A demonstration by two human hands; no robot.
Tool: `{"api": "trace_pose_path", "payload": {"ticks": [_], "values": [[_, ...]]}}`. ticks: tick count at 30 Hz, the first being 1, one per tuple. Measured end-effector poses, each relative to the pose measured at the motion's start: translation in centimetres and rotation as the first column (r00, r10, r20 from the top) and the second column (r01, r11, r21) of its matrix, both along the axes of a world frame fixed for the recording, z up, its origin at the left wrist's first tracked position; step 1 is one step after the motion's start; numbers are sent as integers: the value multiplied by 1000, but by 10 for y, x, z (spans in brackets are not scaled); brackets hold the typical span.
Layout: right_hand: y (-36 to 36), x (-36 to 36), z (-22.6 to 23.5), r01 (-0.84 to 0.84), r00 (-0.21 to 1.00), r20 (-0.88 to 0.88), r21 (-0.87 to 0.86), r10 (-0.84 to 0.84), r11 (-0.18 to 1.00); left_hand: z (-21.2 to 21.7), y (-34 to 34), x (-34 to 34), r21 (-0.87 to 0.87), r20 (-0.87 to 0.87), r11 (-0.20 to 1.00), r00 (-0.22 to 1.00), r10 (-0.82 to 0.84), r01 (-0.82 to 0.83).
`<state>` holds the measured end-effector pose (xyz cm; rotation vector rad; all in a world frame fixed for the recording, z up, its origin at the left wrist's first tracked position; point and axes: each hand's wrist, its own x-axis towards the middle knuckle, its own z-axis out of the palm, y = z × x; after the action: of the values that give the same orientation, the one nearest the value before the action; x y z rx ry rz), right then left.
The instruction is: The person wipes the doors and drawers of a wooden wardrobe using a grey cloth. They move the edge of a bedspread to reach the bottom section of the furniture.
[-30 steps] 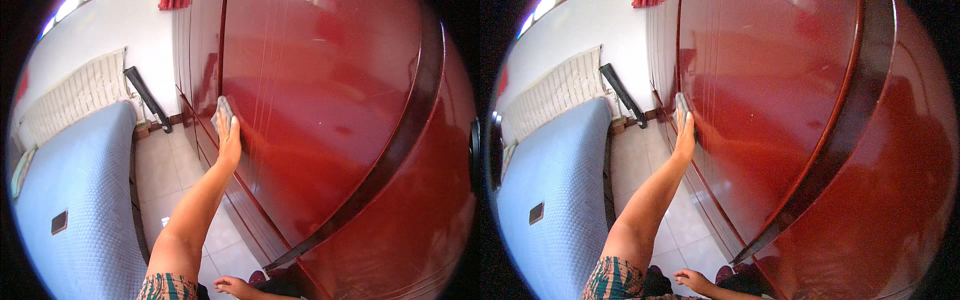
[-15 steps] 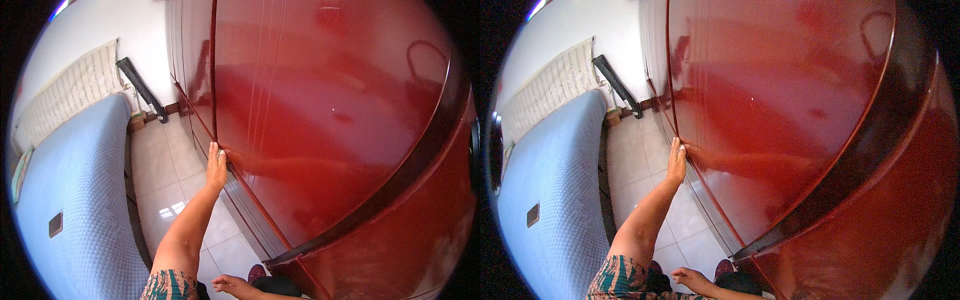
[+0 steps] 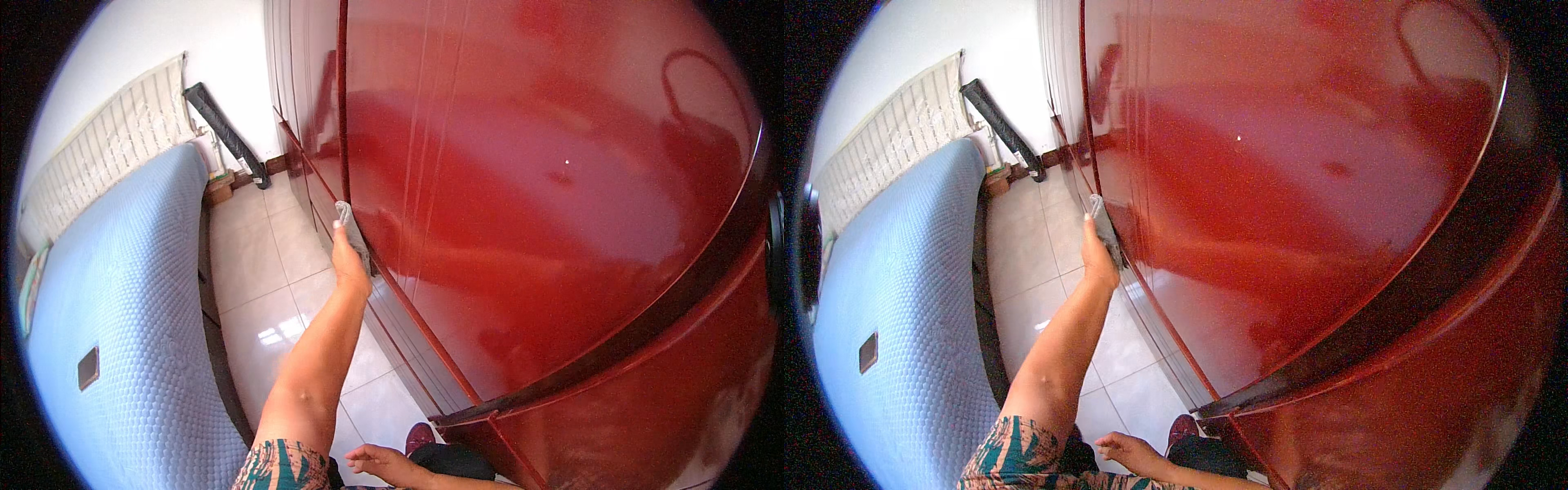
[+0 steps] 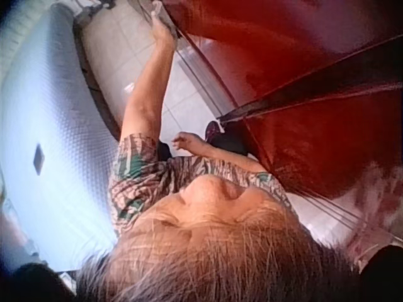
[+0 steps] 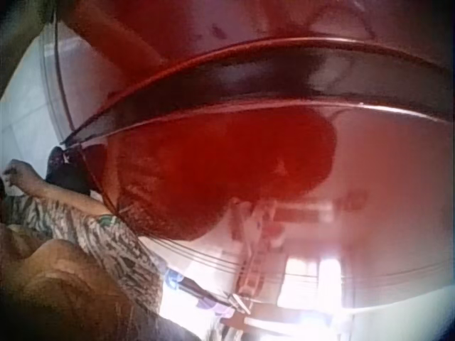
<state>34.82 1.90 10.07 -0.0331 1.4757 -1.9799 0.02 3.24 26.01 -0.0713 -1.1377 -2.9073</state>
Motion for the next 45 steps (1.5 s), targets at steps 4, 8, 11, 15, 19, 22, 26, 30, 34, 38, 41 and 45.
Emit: {"api": "trace_pose_path", "payload": {"ticks": [4, 8, 11, 15, 19, 22, 26, 30, 34, 38, 41, 45], "values": [[3, -1, 9, 15, 999, 35, 36, -16, 999, -16, 2, 5, -162, -60, 984, 995, -83, 72], [2, 0, 2, 19, 1000, 17, -9, -19, 1000, -27, -4, -2, -482, -180, 872, 984, -6, -83], [3, -1, 6, 0, 1000, 5, 33, 0, 999, -18, -11, -4, -794, -390, 507, 921, -5, -334], [8, -3, 24, -10, 1000, -6, 52, 11, 999, 2, -28, 10, -875, -470, -47, 869, -156, -482], [12, -5, 44, 8, 1000, 4, 45, -8, 999, 2, -33, 42, -773, -573, -127, 770, -281, -622], [13, -7, 44, -13, 1000, -7, 110, 13, 994, 1, -26, 88, -721, -628, -74, 694, -351, -689], [8, -4, 49, 29, 987, -160, 245, 11, 969, -1, -22, 156, -727, -616, -8, 658, -434, -686], [1, 1, 42, 63, 906, -395, 481, 152, 875, 1, -22, 215, -785, -580, 113, 661, -476, -608], [-3, 7, 6, 303, 755, -650, 461, 86, 834, 1, -10, 259, -808, -575, 206, 662, -481, -552], [2, 16, 5, 271, 831, -552, 510, 70, 816, 1, -4, 284, -818, -574, 285, 667, -475, -500], [-2, 12, 11, 175, 858, -490, 562, 154, 809, 3, -15, 293, -813, -577, 294, 620, -533, -503], [1, 11, 11, 86, 883, -417, 598, 217, 797, 6, -24, 300, -834, -550, 343, 598, -583, -433]]}}
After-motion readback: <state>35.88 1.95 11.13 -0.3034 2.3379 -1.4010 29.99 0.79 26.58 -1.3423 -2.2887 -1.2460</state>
